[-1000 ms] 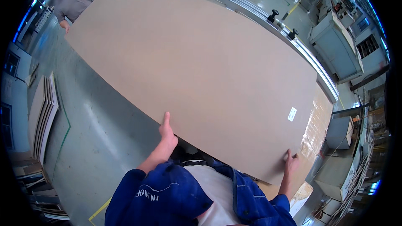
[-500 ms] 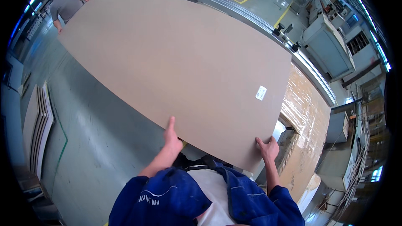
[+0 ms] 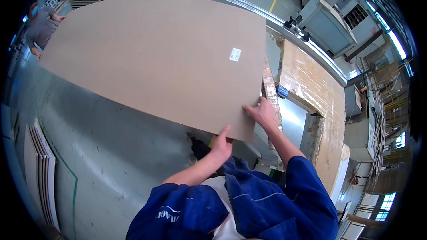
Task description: The person measures a large sheet of plywood with a tape measure and marks it with a pencil. They then move the sheet to a cutting machine and, with the help of a colleague, position it for cutting. Finally, they carry the sheet to a stack of other wood pieces.
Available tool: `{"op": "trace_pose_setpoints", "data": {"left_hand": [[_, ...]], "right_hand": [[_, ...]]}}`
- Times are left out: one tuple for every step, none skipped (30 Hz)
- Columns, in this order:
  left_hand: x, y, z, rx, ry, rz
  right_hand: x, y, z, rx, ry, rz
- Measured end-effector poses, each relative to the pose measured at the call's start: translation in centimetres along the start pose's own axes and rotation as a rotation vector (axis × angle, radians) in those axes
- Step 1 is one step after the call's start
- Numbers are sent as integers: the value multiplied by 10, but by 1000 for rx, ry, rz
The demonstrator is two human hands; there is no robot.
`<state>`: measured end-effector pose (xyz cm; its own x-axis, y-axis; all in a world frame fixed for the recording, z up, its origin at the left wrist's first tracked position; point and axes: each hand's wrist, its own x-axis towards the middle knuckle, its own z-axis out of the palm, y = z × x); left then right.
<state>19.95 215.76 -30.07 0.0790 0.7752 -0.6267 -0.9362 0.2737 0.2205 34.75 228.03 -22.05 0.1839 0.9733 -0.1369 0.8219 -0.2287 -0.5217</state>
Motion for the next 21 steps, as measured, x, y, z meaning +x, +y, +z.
{"op": "trace_pose_setpoints", "data": {"left_hand": [[6, 27, -6, 2, -25, 11], [12, 54, -15, 8, -43, 19], [14, 77, -25, 35, 5, -21], [1, 105, -23, 66, -52, 22], [-4, 131, -28, 84, -53, 36], [-11, 157, -43, 100, -35, 51], [-18, 187, -65, 66, 14, 35], [-27, 213, -84, 33, 51, 3], [-40, 237, -96, 56, 49, 24], [-54, 263, -101, 143, 79, 74], [-75, 285, -111, 227, 116, 107], [-91, 306, -130, 223, 167, 123], [-100, 329, -147, 223, 206, 143], [-115, 352, -153, 218, 272, 151], [-139, 378, -156, 208, 346, 154], [-156, 397, -166, 190, 368, 204], [-171, 417, -179, 170, 385, 248], [-185, 440, -192, 148, 406, 287], [-193, 462, -203, 87, 435, 312], [-207, 484, -216, 26, 472, 325], [-217, 505, -229, -11, 486, 334]], "right_hand": [[4, -17, 12, 114, 10, 7], [12, -28, 25, 232, 16, 22], [33, -16, 46, 641, -296, 156], [40, -28, 59, 822, -390, 329], [51, -49, 74, 1002, -486, 482], [59, -71, 93, 1172, -599, 655], [71, -105, 100, 1402, -762, 656], [96, -114, 117, 1467, -779, 637], [120, -122, 132, 1534, -794, 618], [134, -156, 137, 1563, -766, 652], [144, -178, 146, 1562, -772, 682], [157, -201, 153, 1557, -783, 707], [170, -228, 159, 1558, -789, 717], [169, -255, 171, 1525, -761, 676], [148, -283, 186, 1489, -735, 643], [129, -311, 197, 1460, -713, 589], [111, -339, 207, 1404, -703, 615], [88, -364, 218, 1344, -689, 645], [71, -388, 227, 1316, -757, 648], [50, -405, 238, 1283, -821, 668], [35, -400, 259, 1295, -894, 660]]}}
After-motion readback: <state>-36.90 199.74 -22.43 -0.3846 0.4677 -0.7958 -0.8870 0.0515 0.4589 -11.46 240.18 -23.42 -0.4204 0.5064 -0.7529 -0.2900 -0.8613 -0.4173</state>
